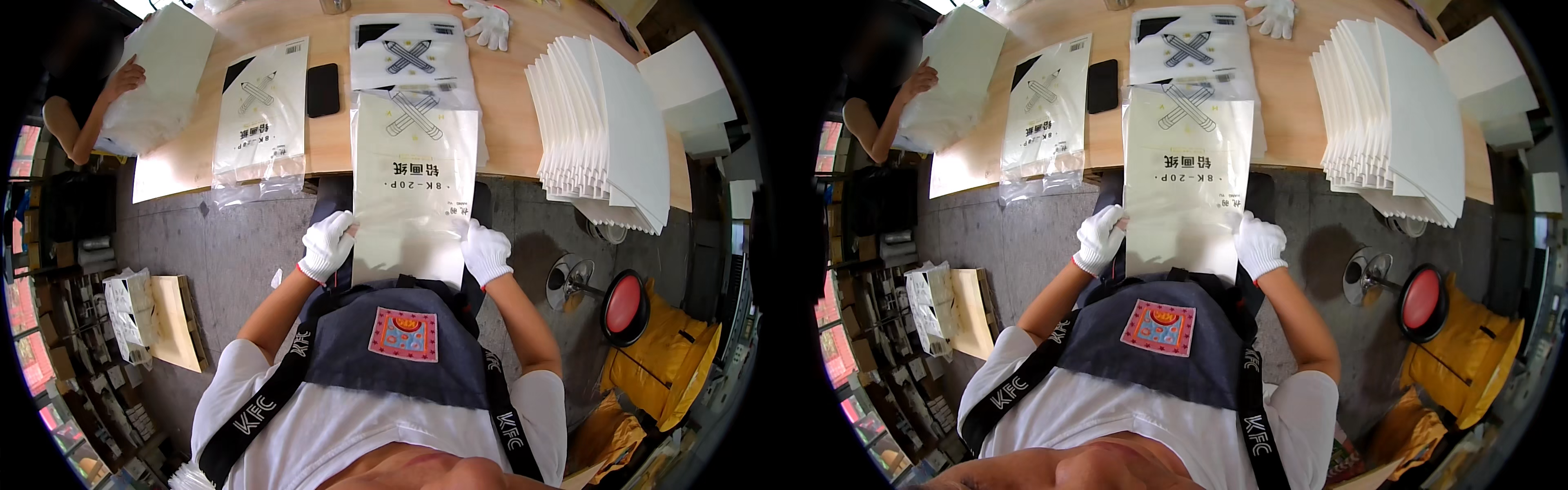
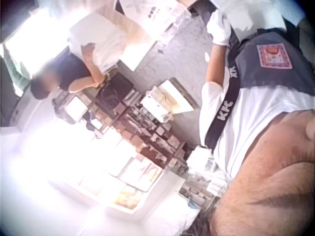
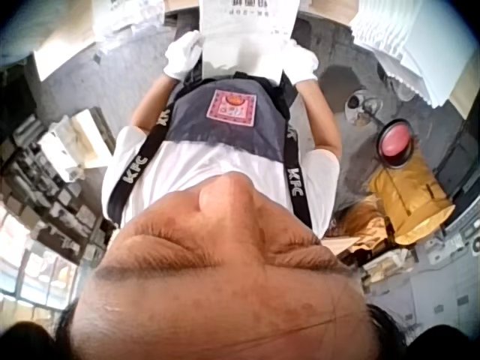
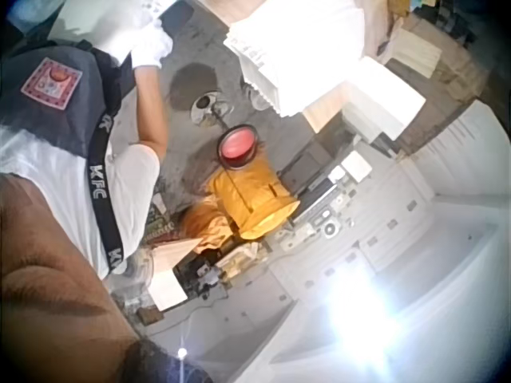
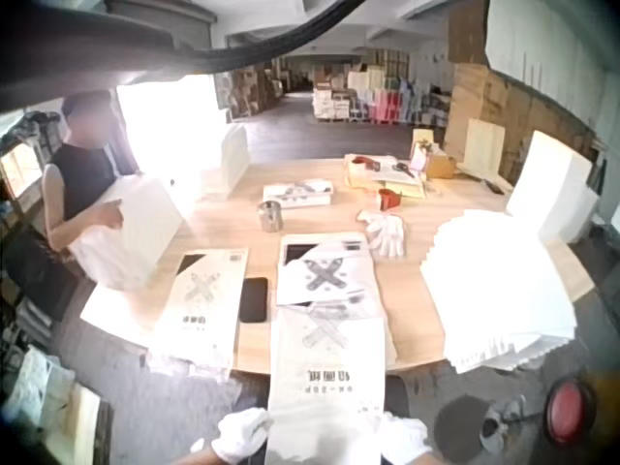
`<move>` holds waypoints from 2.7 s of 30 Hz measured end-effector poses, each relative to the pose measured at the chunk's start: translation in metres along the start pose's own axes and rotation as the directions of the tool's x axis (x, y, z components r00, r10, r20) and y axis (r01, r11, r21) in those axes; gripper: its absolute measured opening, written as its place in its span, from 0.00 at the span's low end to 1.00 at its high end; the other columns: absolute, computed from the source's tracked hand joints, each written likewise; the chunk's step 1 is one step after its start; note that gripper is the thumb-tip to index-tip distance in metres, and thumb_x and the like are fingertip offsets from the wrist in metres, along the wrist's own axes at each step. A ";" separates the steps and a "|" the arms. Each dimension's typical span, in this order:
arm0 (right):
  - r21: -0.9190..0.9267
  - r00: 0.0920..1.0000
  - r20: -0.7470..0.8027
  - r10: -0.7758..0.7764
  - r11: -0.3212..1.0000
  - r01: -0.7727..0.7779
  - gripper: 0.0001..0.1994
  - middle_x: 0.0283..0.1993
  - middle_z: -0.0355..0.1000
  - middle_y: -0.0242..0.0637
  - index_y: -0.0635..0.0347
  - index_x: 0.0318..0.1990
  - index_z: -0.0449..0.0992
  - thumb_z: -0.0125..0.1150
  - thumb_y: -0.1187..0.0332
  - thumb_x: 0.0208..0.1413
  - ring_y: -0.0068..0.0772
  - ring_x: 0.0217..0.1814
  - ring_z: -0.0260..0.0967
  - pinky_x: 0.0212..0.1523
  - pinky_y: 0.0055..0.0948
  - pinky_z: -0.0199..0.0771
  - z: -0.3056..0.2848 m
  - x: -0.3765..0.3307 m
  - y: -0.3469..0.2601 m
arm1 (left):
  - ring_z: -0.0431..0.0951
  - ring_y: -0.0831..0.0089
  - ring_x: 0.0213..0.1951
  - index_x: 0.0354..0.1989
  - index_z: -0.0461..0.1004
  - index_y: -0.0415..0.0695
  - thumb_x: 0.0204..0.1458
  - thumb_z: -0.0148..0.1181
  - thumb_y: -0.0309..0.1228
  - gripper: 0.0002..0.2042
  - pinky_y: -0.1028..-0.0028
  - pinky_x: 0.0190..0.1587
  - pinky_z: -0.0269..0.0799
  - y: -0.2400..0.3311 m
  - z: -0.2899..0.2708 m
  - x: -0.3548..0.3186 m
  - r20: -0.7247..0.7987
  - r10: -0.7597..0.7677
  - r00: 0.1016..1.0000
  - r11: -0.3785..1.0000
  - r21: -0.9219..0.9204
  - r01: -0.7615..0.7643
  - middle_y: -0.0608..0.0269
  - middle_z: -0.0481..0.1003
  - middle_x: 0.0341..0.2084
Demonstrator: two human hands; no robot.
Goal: The person repeatedly picks up stacks of white paper, inserts them into clear plastic packaging, and places the sealed packages onto a pile on the table. The process is continuous and repetitive, with the person handling the paper and packaging materials by hand.
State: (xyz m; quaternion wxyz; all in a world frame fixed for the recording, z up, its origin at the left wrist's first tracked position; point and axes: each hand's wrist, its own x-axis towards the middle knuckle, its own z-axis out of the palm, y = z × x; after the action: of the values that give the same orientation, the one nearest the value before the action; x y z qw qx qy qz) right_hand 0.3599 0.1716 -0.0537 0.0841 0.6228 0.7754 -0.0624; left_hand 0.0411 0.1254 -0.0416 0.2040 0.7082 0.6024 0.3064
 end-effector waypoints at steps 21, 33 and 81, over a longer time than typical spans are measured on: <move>0.217 0.671 -0.458 -0.583 0.659 0.720 0.15 0.40 0.72 0.38 0.60 0.45 0.75 0.52 0.62 0.56 0.44 0.45 0.69 0.47 0.42 0.71 -0.054 -0.080 -0.036 | 0.77 0.53 0.40 0.44 0.77 0.43 0.50 0.56 0.35 0.14 0.60 0.42 0.74 0.015 -0.011 -0.035 0.275 0.591 0.759 0.800 -0.321 -0.507 0.54 0.76 0.37; 0.323 0.988 -0.154 -0.012 0.944 0.061 0.17 0.30 0.76 0.40 0.53 0.27 0.76 0.48 0.56 0.61 0.49 0.32 0.74 0.34 0.49 0.71 -0.001 -0.034 0.015 | 0.78 0.64 0.31 0.35 0.73 0.44 0.53 0.59 0.33 0.07 0.65 0.35 0.73 -0.069 0.000 -0.032 0.115 -0.256 0.960 0.941 -0.198 0.275 0.59 0.76 0.28; 0.847 0.898 0.370 -0.237 -0.310 -0.431 0.16 0.39 0.76 0.36 0.60 0.52 0.71 0.58 0.61 0.62 0.24 0.33 0.74 0.35 0.24 0.77 0.015 0.045 -0.079 | 0.79 0.58 0.38 0.36 0.82 0.51 0.47 0.61 0.40 0.11 0.64 0.42 0.72 -0.014 0.090 0.242 0.495 -0.099 0.863 0.989 0.148 0.028 0.56 0.81 0.35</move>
State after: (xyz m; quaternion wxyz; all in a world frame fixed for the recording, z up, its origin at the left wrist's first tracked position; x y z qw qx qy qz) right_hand 0.2738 0.1945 -0.0787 -0.2884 0.4655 0.3032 -0.7799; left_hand 0.1127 0.3724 -0.0712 0.3143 0.7555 0.5714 0.0636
